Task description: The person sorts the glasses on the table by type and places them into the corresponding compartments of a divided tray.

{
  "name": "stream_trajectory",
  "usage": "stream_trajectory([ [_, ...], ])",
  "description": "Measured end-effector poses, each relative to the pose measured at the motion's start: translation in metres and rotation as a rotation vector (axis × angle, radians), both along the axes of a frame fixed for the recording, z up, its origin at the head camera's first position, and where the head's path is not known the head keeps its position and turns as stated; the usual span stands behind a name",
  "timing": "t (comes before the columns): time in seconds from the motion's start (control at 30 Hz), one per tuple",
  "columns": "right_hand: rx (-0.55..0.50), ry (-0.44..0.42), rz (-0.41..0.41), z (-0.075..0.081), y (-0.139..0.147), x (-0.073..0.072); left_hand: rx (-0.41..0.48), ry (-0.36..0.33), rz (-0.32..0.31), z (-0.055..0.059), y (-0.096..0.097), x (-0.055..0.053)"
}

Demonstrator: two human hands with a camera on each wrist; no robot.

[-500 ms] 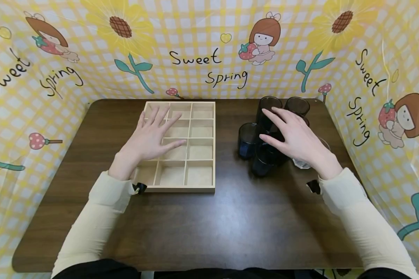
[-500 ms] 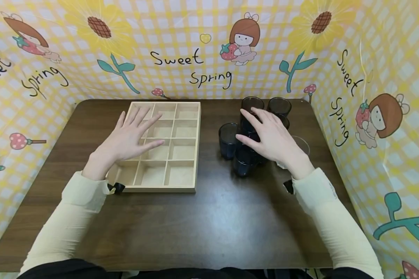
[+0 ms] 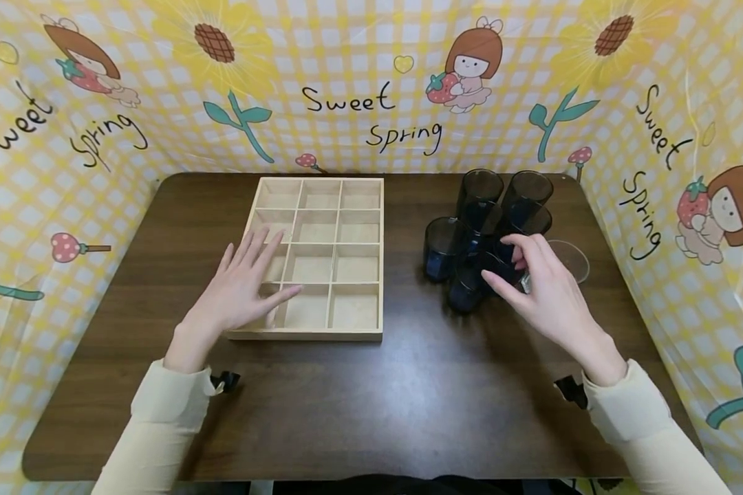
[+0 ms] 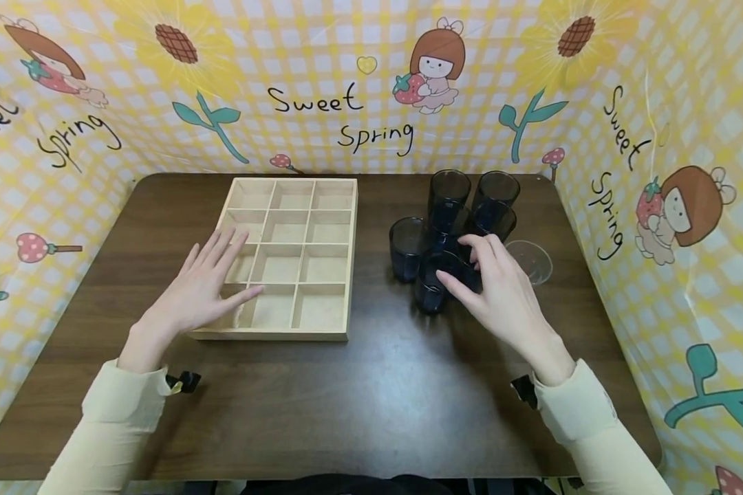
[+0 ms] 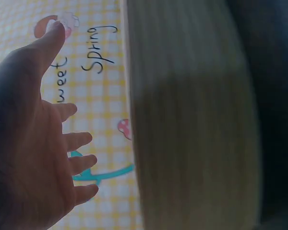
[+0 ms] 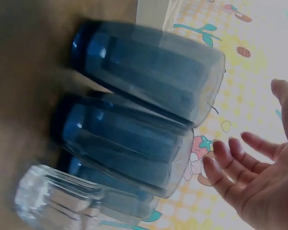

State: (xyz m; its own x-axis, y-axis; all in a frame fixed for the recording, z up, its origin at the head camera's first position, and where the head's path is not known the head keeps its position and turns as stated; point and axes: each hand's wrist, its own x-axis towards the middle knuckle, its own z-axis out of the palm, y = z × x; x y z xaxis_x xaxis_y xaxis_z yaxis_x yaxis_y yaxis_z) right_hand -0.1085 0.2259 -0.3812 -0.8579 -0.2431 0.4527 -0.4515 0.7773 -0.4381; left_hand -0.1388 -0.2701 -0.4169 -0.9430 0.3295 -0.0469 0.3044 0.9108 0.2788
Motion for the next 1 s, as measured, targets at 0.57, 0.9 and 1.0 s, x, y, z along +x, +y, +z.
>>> stream_trajectory([
  [0.57, -0.274, -0.260, -0.166, -0.051, -0.009, 0.039, 0.045, -0.022, 0.015, -0.037, -0.010, 0.019],
  [0.9, -0.406, -0.355, -0.152, -0.073, -0.026, 0.039, -0.003, -0.017, 0.026, -0.045, -0.008, 0.024],
  [1.0, -0.498, -0.365, -0.151, -0.077, -0.034, 0.038, -0.011, 0.001, 0.028, -0.047, -0.009, 0.023],
])
